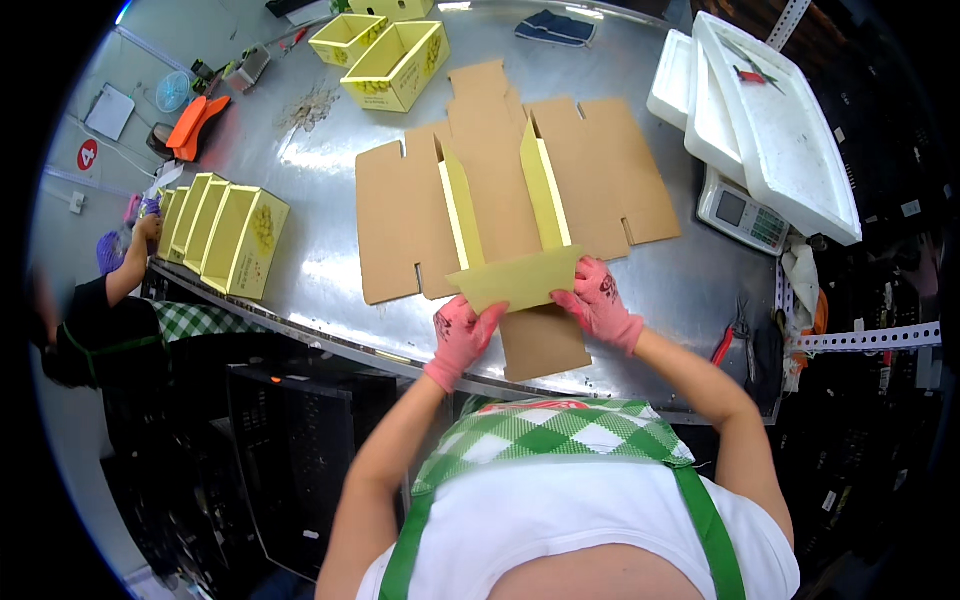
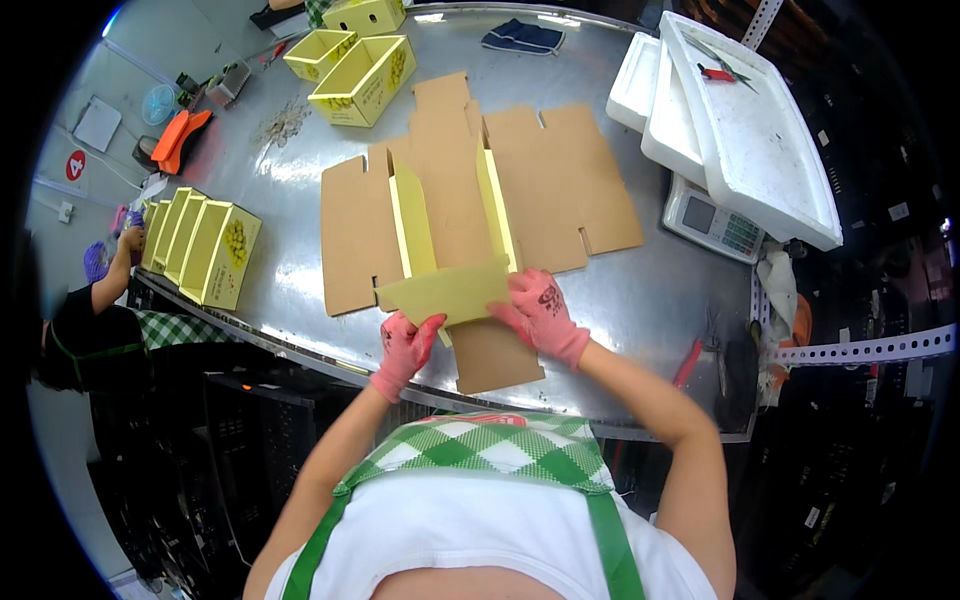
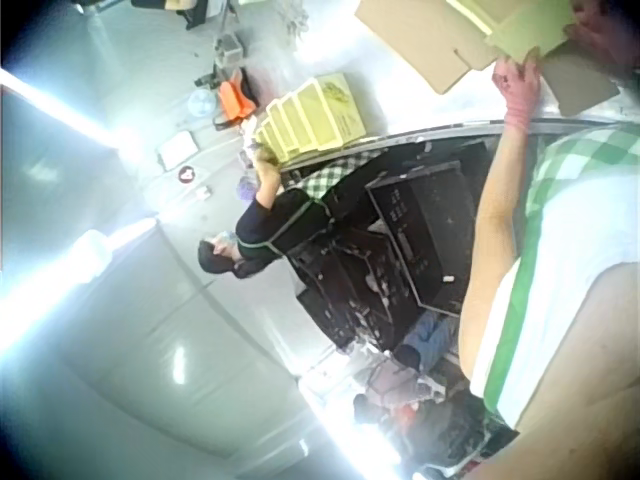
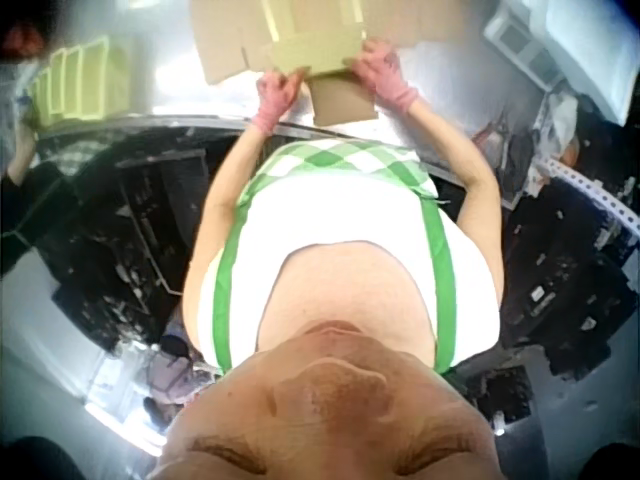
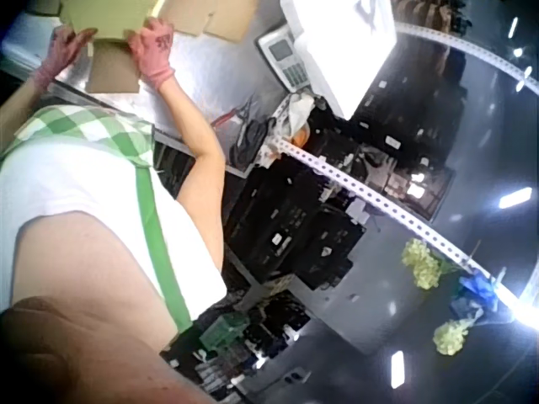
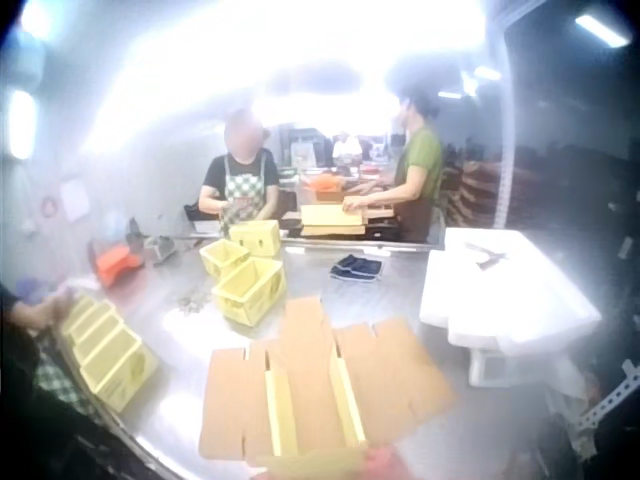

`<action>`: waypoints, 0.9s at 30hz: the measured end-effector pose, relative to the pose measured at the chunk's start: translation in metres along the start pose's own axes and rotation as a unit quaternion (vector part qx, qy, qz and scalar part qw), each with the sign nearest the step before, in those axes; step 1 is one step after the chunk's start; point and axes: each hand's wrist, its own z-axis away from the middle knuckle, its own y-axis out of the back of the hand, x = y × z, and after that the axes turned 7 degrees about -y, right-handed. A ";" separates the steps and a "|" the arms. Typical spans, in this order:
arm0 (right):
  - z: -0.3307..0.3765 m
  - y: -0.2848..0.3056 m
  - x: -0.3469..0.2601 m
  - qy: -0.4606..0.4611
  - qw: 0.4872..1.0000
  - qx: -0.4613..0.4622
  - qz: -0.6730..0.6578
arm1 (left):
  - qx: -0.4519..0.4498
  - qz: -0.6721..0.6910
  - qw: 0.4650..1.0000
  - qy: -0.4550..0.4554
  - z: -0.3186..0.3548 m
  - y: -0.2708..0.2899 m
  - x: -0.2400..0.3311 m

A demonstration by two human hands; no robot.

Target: The person assembles flat cardboard boxes into rectangular containers on a metal table. They fold the sides and tuck the flaps to form the structure. The person then moves to a crate of packaged green grapes and places them into the newly assembled boxes.

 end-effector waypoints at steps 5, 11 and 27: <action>0.009 -0.027 -0.020 -0.107 0.976 0.192 0.001 | 0.062 -0.028 0.996 0.053 0.000 -0.011 0.001; 0.008 -0.037 -0.028 -0.171 0.962 0.214 0.013 | 0.211 0.026 0.976 0.045 -0.008 -0.025 0.000; -0.001 -0.006 -0.017 -0.142 0.973 0.040 0.179 | 0.160 -0.072 0.984 0.012 -0.038 -0.030 -0.012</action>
